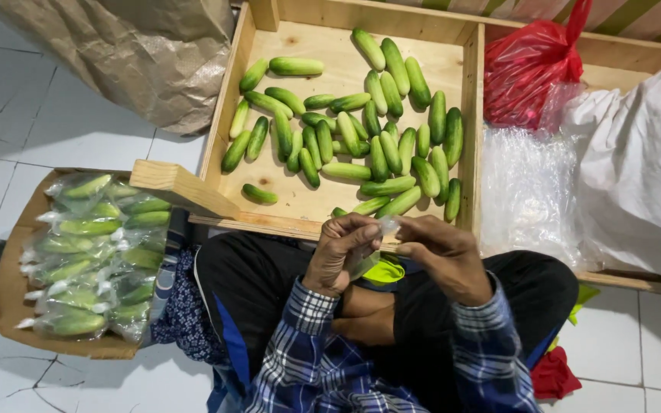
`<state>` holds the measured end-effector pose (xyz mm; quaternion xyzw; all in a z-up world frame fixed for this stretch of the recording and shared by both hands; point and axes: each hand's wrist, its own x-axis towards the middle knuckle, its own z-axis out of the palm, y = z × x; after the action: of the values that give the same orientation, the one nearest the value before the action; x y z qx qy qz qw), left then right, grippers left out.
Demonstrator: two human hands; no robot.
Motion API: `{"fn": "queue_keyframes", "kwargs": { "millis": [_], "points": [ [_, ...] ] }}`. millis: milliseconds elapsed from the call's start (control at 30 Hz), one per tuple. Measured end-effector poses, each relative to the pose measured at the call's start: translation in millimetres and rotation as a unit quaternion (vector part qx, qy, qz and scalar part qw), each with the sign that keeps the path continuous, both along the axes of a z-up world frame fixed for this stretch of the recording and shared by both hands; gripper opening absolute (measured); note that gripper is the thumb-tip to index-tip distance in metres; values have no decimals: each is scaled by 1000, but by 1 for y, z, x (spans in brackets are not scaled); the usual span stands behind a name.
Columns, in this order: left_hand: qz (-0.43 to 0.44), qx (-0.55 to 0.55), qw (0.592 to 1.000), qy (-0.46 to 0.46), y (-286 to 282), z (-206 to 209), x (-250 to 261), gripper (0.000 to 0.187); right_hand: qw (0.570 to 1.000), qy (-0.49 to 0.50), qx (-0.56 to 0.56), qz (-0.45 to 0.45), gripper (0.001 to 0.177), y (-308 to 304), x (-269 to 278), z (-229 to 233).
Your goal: Bagging small green vegetables into plastic bags from a wooden crate
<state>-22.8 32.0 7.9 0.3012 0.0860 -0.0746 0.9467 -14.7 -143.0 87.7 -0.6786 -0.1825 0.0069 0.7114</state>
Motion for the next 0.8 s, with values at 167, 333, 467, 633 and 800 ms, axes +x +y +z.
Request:
{"fn": "queue_keyframes", "kwargs": {
  "millis": [167, 333, 467, 633, 800],
  "points": [
    [-36, 17, 999, 1, -1, 20, -4, 11, 998, 19, 47, -43, 28, 18, -3, 5],
    [-62, 35, 997, 15, -5, 22, -7, 14, 996, 23, 77, -47, 13, 12, 3, -6],
    [-64, -2, 998, 18, -9, 29, -10, 12, 992, 27, 120, -42, 14, 15, 0, -13],
    [-56, -44, 997, 31, -11, 36, -8, 8, 985, 43, 168, -7, 32, 16, -2, -20],
    [-104, -55, 993, 19, -12, 41, -5, 7, 984, 49, 171, -17, 24, 22, -8, -3]
  ]
}}
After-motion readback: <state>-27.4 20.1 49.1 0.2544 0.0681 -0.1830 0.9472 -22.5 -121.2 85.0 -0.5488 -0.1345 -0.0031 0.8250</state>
